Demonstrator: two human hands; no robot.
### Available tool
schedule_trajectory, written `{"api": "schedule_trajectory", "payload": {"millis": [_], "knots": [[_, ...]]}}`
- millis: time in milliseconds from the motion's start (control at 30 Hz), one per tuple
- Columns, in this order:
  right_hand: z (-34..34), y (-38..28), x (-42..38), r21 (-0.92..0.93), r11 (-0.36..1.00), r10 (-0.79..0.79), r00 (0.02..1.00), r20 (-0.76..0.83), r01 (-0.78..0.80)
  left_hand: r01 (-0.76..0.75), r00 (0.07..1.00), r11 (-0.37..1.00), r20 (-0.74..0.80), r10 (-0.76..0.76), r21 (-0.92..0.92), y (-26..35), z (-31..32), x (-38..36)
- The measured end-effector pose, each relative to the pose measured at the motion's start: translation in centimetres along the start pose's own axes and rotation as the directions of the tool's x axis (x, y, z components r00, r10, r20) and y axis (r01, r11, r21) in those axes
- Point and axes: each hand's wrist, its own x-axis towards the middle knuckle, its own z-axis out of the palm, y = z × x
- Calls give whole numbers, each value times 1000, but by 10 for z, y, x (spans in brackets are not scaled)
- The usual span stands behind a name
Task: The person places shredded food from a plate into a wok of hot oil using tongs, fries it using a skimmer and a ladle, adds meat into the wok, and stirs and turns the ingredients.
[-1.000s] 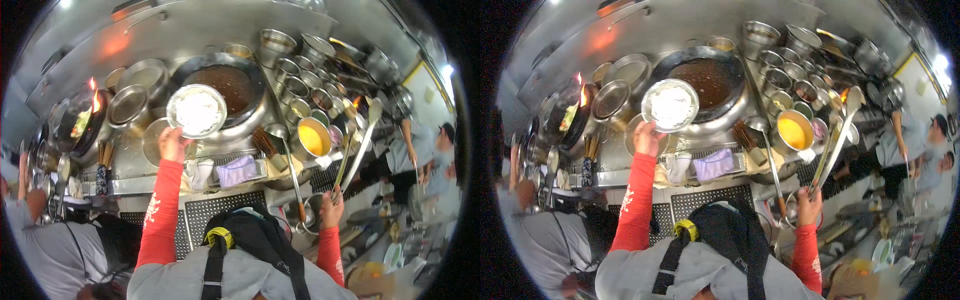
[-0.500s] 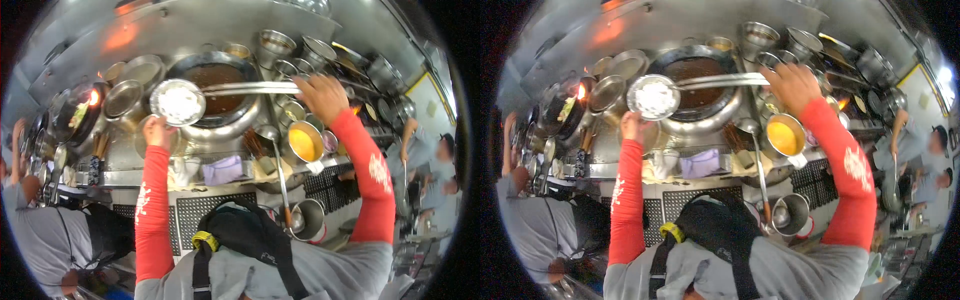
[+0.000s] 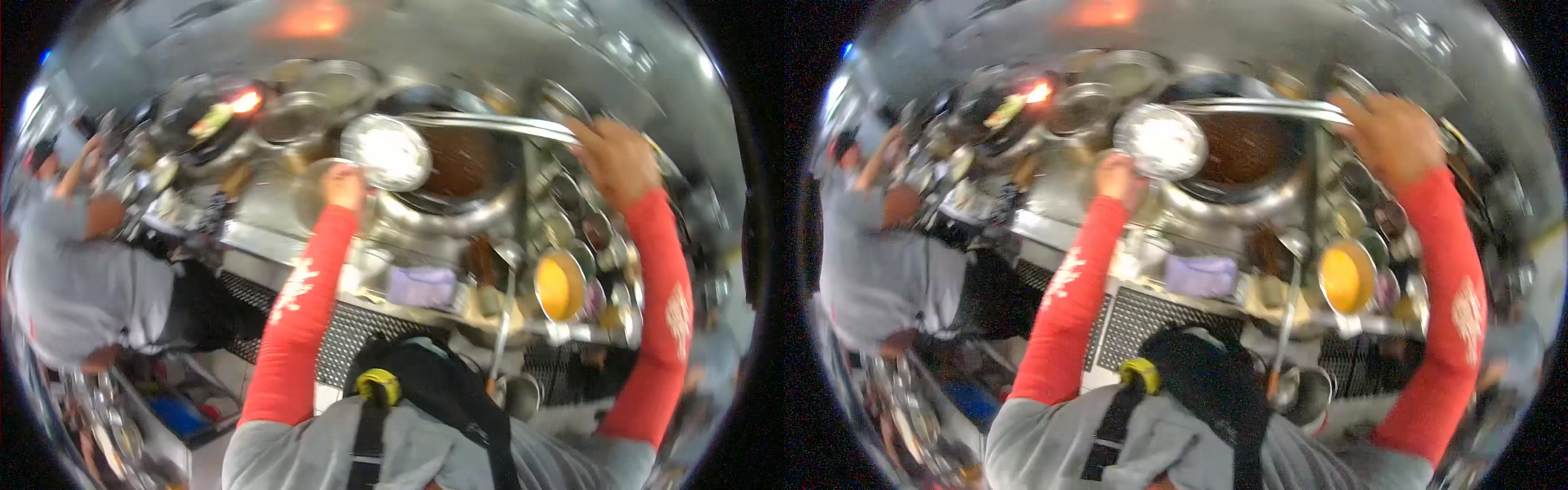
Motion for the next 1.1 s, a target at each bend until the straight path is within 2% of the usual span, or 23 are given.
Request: {"api": "schedule_trajectory", "payload": {"millis": [33, 67, 100, 400, 467, 500, 567, 600, 633, 767, 833, 933, 1100], "knots": [[-6, 3, 3, -8, 1000, -9, 999, -36, 9, 22, 998, 999, -57, -20, 23, 3, 1, 0], [-9, 5, 6, -7, 1000, 1, 997, -78, -2, -26, 998, 996, -57, 31, 86, 8, 3, -3], [-13, 4, 11, 11, 1000, -9, 997, -83, 10, 57, 989, 998, -135, -55, 14, 9, 3, 3], [-4, -47, 42, -4, 995, -101, 994, 28, 101, -33, 999, 994, -35, 37, 108, 32, 2, 8], [-22, -40, 47, -14, 999, -51, 999, 19, 51, -5, 999, 994, -43, 9, 105, 30, -2, 11], [-32, -34, 46, -26, 1000, -11, 999, 33, 12, -45, 999, 999, -20, 45, 0, 29, -7, 11], [-47, -31, 49, -48, 998, 34, 997, 70, -31, -19, 1000, 997, -13, 20, 74, 25, -12, 18], [-45, -30, 49, -68, 998, 1, 1000, 29, 1, -67, 997, 994, 34, 64, 86, 31, -11, 12], [-39, -31, 47, -89, 995, -35, 999, -9, 34, -10, 1000, 999, 22, 9, 33, 31, -9, 12], [-6, -48, 48, -131, 986, -90, 993, 76, 99, -101, 988, 993, 123, 93, 64, 25, -12, 20], [-10, -50, 53, -103, 988, -93, 971, 219, 118, -68, 985, 997, 164, 63, 29, 14, -15, 31], [-38, -48, 52, -61, 997, -45, 985, 169, 56, 1, 996, 1000, 86, -3, 16, 31, -2, 17], [-44, -45, 51, -99, 991, -72, 988, 133, 86, -3, 999, 1000, 52, 2, 19, 16, -12, 26]]}}
